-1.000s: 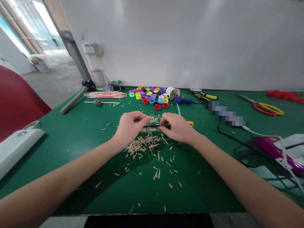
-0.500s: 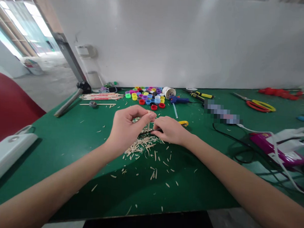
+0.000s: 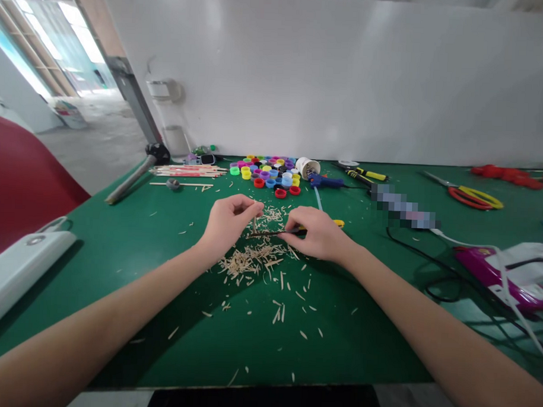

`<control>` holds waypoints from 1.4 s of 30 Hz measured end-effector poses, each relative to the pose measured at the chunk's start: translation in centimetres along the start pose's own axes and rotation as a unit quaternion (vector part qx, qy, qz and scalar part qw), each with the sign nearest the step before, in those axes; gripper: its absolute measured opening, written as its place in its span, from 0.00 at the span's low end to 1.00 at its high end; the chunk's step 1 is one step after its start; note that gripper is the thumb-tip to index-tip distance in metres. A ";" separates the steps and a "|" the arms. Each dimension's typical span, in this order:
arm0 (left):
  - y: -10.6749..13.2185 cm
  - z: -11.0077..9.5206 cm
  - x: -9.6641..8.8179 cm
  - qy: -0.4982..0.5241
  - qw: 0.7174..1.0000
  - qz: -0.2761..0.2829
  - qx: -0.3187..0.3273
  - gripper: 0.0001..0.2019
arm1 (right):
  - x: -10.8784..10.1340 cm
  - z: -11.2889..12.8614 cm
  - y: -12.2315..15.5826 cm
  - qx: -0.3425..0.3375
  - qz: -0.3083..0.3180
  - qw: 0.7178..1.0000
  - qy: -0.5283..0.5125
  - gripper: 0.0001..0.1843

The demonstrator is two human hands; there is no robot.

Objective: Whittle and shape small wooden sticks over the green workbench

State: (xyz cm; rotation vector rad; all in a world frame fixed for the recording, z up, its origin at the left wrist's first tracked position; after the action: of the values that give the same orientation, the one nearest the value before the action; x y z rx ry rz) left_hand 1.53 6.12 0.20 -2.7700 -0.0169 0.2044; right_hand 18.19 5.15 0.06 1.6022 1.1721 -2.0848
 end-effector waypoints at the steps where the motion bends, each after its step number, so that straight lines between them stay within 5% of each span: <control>1: 0.0 0.2 0.0 0.001 1.000 -0.002 -0.002 0.10 | -0.3 -0.2 0.0 0.011 -0.015 1.000 -0.001 0.09; 11: 0.3 0.3 0.4 0.027 1.000 -0.002 -0.007 0.10 | -0.5 -0.2 -0.1 0.035 -0.057 0.998 0.015 0.08; 21: 1.6 -0.7 1.1 0.024 1.000 0.010 -0.003 0.09 | -0.1 -0.7 -0.4 0.038 -0.018 0.999 -0.011 0.11; 32: 3.1 -6.3 1.7 -0.001 0.991 0.021 0.132 0.05 | 2.1 0.5 -0.1 -0.034 0.030 0.998 0.050 0.06; 42: 0.3 -1.0 -0.2 0.028 0.999 -0.023 0.001 0.09 | 0.6 0.6 -0.1 -0.028 0.017 0.999 0.015 0.09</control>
State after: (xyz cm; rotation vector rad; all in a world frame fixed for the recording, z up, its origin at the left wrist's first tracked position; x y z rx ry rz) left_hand 1.47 5.50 1.08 -2.7688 -0.0650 0.1151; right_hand 17.56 4.95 -0.38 1.6216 1.1918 -1.9967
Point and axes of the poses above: each hand's wrist, its own y-axis away from the middle knuckle, its own x-axis out of the palm, z = x × y, the point moved 7 cm from there along -y, towards the middle knuckle, and after that the axes turned 15 degrees about y, right-handed, at the moved point
